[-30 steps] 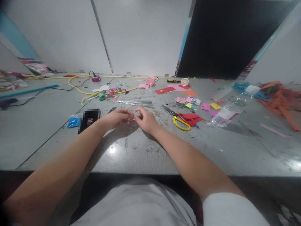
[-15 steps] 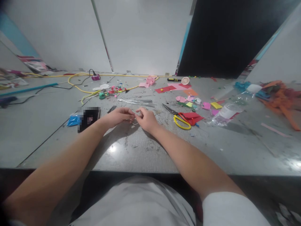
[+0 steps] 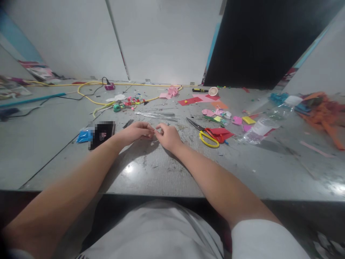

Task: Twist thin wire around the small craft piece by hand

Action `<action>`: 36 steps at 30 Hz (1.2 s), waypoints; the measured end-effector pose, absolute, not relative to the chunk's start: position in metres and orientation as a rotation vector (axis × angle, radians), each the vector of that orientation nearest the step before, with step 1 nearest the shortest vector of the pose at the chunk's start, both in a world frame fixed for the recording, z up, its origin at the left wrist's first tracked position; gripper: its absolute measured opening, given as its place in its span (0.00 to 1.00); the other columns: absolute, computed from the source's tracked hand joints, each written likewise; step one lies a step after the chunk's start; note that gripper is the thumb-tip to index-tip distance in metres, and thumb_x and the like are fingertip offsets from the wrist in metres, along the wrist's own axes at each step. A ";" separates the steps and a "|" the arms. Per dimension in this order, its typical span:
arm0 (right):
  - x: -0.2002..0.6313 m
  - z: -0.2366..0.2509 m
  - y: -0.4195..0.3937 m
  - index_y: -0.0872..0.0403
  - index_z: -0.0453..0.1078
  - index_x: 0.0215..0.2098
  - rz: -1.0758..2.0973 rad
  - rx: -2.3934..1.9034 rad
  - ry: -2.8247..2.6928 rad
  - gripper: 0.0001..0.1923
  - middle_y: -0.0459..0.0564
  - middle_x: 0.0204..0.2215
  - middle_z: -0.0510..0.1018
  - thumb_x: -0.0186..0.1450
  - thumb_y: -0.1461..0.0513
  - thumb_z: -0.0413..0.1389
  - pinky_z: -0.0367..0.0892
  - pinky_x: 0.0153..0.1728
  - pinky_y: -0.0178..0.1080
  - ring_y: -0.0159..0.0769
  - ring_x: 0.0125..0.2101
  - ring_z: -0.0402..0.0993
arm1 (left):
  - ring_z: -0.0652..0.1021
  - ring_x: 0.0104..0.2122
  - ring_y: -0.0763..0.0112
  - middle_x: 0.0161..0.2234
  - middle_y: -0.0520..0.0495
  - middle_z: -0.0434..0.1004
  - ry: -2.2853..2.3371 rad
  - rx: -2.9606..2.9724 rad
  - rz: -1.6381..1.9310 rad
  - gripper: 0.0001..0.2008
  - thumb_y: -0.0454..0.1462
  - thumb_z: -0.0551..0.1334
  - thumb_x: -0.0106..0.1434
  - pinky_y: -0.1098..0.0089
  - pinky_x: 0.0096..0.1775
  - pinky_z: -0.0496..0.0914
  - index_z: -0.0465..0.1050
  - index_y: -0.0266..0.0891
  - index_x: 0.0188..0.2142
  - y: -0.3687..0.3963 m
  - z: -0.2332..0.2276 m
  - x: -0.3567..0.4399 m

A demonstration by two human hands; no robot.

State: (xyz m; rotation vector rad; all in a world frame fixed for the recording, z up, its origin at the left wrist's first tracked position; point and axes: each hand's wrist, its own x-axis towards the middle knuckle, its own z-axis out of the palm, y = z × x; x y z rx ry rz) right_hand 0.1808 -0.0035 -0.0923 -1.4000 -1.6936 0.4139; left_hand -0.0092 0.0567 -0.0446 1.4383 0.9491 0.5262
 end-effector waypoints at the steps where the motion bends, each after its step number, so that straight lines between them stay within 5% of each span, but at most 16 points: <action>1: 0.181 -0.091 -0.004 0.54 0.80 0.44 0.409 -1.408 -1.700 0.09 0.43 0.23 0.75 0.70 0.59 0.62 0.62 0.35 0.39 0.35 0.26 0.69 | 0.80 0.33 0.72 0.29 0.50 0.80 0.951 1.442 0.527 0.05 0.32 0.74 0.56 0.68 0.43 0.78 0.80 0.38 0.29 0.057 -0.045 -0.009; 15: 0.184 -0.090 -0.004 0.51 0.79 0.48 0.243 -1.445 -1.784 0.10 0.46 0.25 0.77 0.73 0.56 0.61 0.60 0.35 0.40 0.40 0.29 0.71 | 0.80 0.33 0.72 0.31 0.47 0.82 0.849 1.343 0.532 0.09 0.36 0.80 0.54 0.68 0.42 0.78 0.85 0.36 0.32 0.062 -0.043 -0.016; 22: 0.188 -0.093 0.002 0.52 0.78 0.46 0.155 -1.256 -1.855 0.09 0.54 0.38 0.83 0.75 0.57 0.58 0.67 0.45 0.42 0.43 0.40 0.77 | 0.81 0.36 0.70 0.33 0.47 0.82 0.803 1.276 0.521 0.16 0.42 0.84 0.52 0.68 0.41 0.78 0.83 0.37 0.31 0.063 -0.043 -0.018; 36: 0.187 -0.095 0.002 0.52 0.78 0.48 0.379 -1.154 -1.801 0.08 0.54 0.44 0.86 0.75 0.58 0.60 0.71 0.42 0.41 0.43 0.45 0.81 | 0.77 0.30 0.72 0.26 0.51 0.76 0.718 1.352 0.505 0.09 0.35 0.78 0.53 0.69 0.38 0.76 0.81 0.38 0.31 0.065 -0.047 -0.017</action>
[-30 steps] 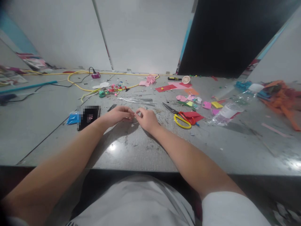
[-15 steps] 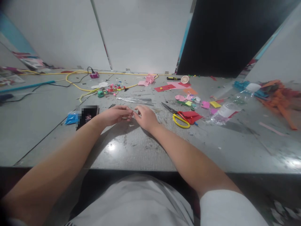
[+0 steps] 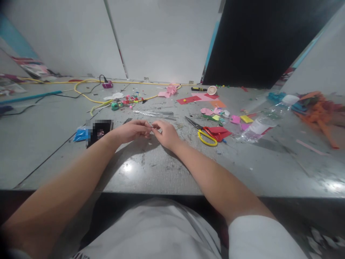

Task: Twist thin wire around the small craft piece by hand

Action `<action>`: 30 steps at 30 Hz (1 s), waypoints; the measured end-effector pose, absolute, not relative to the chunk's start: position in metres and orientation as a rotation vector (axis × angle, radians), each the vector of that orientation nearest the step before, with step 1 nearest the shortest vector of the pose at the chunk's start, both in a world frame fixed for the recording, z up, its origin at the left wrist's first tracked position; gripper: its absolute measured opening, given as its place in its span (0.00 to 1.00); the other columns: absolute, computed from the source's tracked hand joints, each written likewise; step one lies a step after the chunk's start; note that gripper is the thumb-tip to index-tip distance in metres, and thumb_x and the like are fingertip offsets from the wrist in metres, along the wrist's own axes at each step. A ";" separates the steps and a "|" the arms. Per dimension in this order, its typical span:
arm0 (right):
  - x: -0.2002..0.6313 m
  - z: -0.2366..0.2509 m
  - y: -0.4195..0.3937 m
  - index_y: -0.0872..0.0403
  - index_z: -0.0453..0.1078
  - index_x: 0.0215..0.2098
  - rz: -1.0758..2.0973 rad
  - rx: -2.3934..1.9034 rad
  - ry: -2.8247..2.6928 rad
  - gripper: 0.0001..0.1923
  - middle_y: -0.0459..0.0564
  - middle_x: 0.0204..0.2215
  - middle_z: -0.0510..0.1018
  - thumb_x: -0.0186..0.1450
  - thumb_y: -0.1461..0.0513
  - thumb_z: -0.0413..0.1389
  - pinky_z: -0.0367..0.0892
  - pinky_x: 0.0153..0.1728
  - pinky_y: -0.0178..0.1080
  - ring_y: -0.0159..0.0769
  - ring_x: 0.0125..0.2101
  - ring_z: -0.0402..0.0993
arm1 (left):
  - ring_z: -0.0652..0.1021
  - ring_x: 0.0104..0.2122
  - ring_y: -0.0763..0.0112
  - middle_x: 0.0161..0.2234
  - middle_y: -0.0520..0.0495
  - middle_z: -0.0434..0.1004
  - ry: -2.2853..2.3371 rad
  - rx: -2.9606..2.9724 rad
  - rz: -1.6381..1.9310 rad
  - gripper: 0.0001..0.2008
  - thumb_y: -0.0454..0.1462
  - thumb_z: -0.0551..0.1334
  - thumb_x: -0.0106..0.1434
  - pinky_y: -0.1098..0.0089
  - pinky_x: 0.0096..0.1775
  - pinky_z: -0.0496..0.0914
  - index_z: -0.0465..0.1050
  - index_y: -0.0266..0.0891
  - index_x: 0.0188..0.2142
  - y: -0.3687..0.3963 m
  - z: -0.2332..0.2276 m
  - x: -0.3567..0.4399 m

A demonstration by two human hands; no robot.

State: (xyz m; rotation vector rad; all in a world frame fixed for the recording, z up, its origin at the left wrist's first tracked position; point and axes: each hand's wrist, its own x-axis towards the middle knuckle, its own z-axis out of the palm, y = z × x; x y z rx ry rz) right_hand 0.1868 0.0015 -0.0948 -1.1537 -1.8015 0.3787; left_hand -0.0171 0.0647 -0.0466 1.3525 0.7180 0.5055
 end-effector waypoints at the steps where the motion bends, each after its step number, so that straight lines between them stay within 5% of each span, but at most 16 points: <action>1: 0.187 -0.095 0.001 0.52 0.78 0.48 0.376 -1.141 -1.809 0.08 0.55 0.45 0.86 0.75 0.58 0.59 0.72 0.42 0.41 0.43 0.45 0.81 | 0.78 0.30 0.72 0.26 0.51 0.76 0.721 1.350 0.508 0.09 0.34 0.77 0.53 0.69 0.38 0.75 0.81 0.38 0.31 0.064 -0.046 -0.017; 20: 0.185 -0.090 -0.002 0.52 0.78 0.52 0.059 -1.126 -1.967 0.12 0.59 0.51 0.84 0.74 0.62 0.55 0.70 0.58 0.52 0.50 0.54 0.76 | 0.77 0.29 0.70 0.26 0.50 0.75 0.699 1.343 0.508 0.07 0.33 0.73 0.52 0.67 0.37 0.73 0.76 0.39 0.30 0.058 -0.042 -0.012; 30: 0.184 -0.083 -0.008 0.51 0.77 0.46 0.216 -1.056 -1.906 0.13 0.57 0.43 0.84 0.78 0.58 0.51 0.72 0.47 0.45 0.46 0.47 0.77 | 0.77 0.31 0.72 0.29 0.51 0.77 0.625 1.395 0.444 0.14 0.41 0.81 0.54 0.69 0.38 0.74 0.82 0.38 0.33 0.065 -0.042 -0.020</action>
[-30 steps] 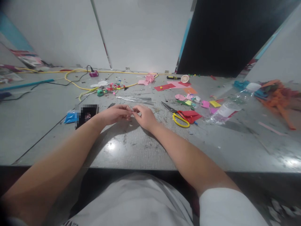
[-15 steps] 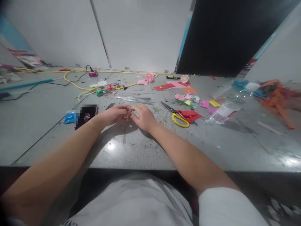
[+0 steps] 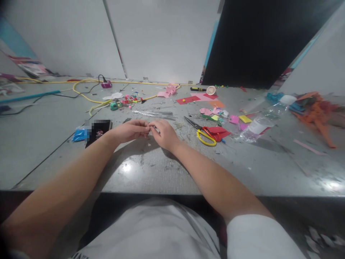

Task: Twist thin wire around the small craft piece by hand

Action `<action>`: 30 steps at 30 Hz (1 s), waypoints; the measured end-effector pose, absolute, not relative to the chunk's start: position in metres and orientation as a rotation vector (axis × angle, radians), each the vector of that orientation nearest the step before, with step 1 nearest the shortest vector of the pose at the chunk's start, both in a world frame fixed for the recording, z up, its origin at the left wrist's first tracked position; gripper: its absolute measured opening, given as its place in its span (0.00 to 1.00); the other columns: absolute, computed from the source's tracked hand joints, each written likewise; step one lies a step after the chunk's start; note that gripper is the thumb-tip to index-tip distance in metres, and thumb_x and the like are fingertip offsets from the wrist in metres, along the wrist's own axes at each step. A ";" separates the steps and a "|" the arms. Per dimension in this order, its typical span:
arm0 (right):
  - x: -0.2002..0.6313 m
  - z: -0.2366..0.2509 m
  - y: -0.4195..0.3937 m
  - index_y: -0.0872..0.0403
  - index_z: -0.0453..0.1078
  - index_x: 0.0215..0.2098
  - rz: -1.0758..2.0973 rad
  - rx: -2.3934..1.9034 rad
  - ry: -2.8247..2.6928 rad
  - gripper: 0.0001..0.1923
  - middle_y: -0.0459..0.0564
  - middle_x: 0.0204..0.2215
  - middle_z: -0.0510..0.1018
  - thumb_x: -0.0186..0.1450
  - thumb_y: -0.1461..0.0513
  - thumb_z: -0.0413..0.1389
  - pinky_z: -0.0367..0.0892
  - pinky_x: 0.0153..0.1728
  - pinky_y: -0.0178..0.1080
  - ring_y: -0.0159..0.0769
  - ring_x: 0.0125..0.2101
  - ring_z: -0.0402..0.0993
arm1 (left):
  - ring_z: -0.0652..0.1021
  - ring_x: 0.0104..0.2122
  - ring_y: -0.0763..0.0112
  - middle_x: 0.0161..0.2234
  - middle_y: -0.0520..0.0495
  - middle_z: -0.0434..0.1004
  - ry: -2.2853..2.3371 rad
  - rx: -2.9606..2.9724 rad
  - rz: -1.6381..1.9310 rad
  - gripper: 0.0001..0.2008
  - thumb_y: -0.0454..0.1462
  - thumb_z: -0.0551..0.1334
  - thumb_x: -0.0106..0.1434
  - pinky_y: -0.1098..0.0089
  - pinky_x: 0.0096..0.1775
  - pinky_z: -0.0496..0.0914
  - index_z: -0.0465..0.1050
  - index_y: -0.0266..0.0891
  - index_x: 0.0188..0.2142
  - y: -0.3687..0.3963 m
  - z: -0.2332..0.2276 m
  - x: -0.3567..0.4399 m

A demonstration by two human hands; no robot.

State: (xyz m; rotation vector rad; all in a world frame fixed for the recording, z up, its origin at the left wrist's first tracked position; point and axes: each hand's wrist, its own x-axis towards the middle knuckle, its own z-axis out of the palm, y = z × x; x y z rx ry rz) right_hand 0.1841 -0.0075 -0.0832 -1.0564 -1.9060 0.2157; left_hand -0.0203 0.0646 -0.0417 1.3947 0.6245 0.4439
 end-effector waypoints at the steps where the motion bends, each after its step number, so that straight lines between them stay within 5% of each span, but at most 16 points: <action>1: 0.184 -0.083 -0.008 0.51 0.77 0.45 0.230 -1.062 -1.899 0.13 0.56 0.43 0.84 0.78 0.57 0.51 0.72 0.46 0.45 0.45 0.46 0.77 | 0.78 0.31 0.71 0.30 0.50 0.78 0.627 1.400 0.427 0.14 0.41 0.81 0.54 0.69 0.38 0.74 0.82 0.38 0.34 0.065 -0.041 -0.021; 15: 0.182 -0.091 -0.001 0.51 0.75 0.41 0.414 -1.108 -1.746 0.08 0.50 0.36 0.82 0.74 0.57 0.57 0.67 0.39 0.41 0.38 0.34 0.73 | 0.77 0.28 0.72 0.27 0.50 0.80 0.712 1.723 0.451 0.15 0.44 0.79 0.55 0.70 0.33 0.72 0.79 0.39 0.32 0.070 -0.045 -0.020; 24: 0.181 -0.096 0.002 0.52 0.76 0.41 0.548 -1.144 -1.639 0.08 0.49 0.33 0.82 0.72 0.57 0.57 0.66 0.38 0.41 0.38 0.33 0.74 | 0.78 0.29 0.69 0.26 0.50 0.81 0.810 2.129 0.606 0.09 0.43 0.71 0.60 0.69 0.34 0.71 0.78 0.39 0.32 0.068 -0.046 -0.016; 30: 0.185 -0.093 0.002 0.52 0.78 0.43 0.550 -1.160 -1.688 0.10 0.51 0.36 0.83 0.73 0.56 0.57 0.66 0.40 0.42 0.39 0.35 0.75 | 0.78 0.30 0.70 0.29 0.50 0.82 0.783 1.946 0.525 0.13 0.45 0.75 0.58 0.69 0.35 0.72 0.83 0.38 0.36 0.069 -0.040 -0.020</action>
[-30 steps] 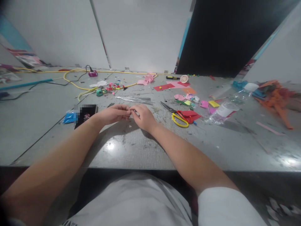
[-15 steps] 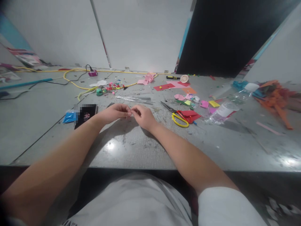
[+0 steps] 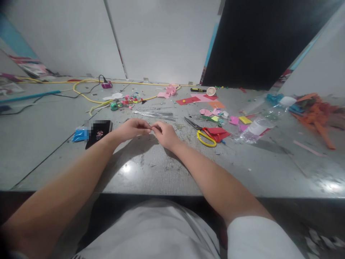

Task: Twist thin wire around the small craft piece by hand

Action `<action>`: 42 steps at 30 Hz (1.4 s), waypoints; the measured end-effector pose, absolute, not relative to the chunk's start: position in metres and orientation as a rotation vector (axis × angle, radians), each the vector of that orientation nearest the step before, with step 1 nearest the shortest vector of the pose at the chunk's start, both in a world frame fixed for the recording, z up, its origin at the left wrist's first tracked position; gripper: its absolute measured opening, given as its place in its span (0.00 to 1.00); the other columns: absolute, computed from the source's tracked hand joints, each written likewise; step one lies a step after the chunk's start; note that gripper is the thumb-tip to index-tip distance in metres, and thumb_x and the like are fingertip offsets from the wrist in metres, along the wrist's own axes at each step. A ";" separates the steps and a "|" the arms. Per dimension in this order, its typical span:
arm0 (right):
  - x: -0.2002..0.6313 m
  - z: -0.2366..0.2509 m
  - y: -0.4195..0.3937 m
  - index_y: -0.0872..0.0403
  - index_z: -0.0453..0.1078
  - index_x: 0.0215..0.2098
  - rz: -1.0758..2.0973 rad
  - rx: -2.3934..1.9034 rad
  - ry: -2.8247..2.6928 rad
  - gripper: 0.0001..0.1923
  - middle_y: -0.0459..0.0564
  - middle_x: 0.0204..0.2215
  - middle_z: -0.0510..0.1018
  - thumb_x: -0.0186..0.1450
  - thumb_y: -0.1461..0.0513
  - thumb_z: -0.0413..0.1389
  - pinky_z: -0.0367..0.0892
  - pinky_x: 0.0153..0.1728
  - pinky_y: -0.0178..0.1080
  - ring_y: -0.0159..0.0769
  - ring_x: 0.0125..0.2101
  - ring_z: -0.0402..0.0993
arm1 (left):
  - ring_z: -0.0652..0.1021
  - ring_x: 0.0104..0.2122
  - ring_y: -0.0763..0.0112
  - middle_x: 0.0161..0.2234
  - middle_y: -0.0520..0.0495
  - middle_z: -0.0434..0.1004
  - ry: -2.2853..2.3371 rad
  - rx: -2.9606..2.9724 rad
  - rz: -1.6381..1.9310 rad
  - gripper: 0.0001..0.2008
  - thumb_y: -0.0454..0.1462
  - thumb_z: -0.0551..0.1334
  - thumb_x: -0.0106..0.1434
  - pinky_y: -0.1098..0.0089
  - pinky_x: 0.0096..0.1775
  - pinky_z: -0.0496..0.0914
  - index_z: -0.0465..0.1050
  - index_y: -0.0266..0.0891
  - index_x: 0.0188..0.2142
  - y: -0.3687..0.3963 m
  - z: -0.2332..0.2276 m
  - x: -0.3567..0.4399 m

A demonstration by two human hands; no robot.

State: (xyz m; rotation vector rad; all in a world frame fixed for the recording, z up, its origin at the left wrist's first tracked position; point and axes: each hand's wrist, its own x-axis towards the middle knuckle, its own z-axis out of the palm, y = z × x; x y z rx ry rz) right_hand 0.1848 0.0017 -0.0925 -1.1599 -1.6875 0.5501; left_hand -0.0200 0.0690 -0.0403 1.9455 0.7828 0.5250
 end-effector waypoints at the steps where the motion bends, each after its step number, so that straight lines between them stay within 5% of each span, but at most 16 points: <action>1: 0.185 -0.092 0.002 0.52 0.78 0.43 0.551 -1.154 -1.697 0.10 0.51 0.37 0.83 0.73 0.56 0.57 0.67 0.40 0.42 0.40 0.36 0.75 | 0.77 0.30 0.71 0.30 0.50 0.82 0.778 1.883 0.496 0.14 0.46 0.76 0.58 0.69 0.35 0.72 0.83 0.38 0.37 0.070 -0.040 -0.022; 10: 0.188 -0.091 0.003 0.51 0.77 0.41 0.555 -1.086 -1.745 0.09 0.50 0.36 0.82 0.73 0.57 0.56 0.66 0.40 0.41 0.38 0.34 0.73 | 0.78 0.30 0.71 0.30 0.49 0.82 0.730 1.629 0.410 0.16 0.45 0.79 0.56 0.70 0.33 0.72 0.84 0.39 0.38 0.075 -0.045 -0.028; 27: 0.187 -0.092 0.005 0.52 0.76 0.40 0.588 -1.275 -1.711 0.07 0.47 0.29 0.80 0.73 0.60 0.56 0.65 0.39 0.40 0.37 0.32 0.73 | 0.81 0.33 0.65 0.33 0.47 0.86 0.919 2.381 0.616 0.08 0.40 0.64 0.63 0.66 0.39 0.73 0.81 0.40 0.36 0.066 -0.046 -0.014; 42: 0.183 -0.089 0.002 0.50 0.75 0.38 0.574 -1.204 -1.762 0.08 0.47 0.33 0.80 0.74 0.58 0.57 0.64 0.40 0.40 0.38 0.34 0.72 | 0.79 0.32 0.70 0.31 0.51 0.82 0.810 1.695 0.349 0.18 0.49 0.80 0.54 0.68 0.38 0.77 0.82 0.41 0.36 0.069 -0.039 -0.028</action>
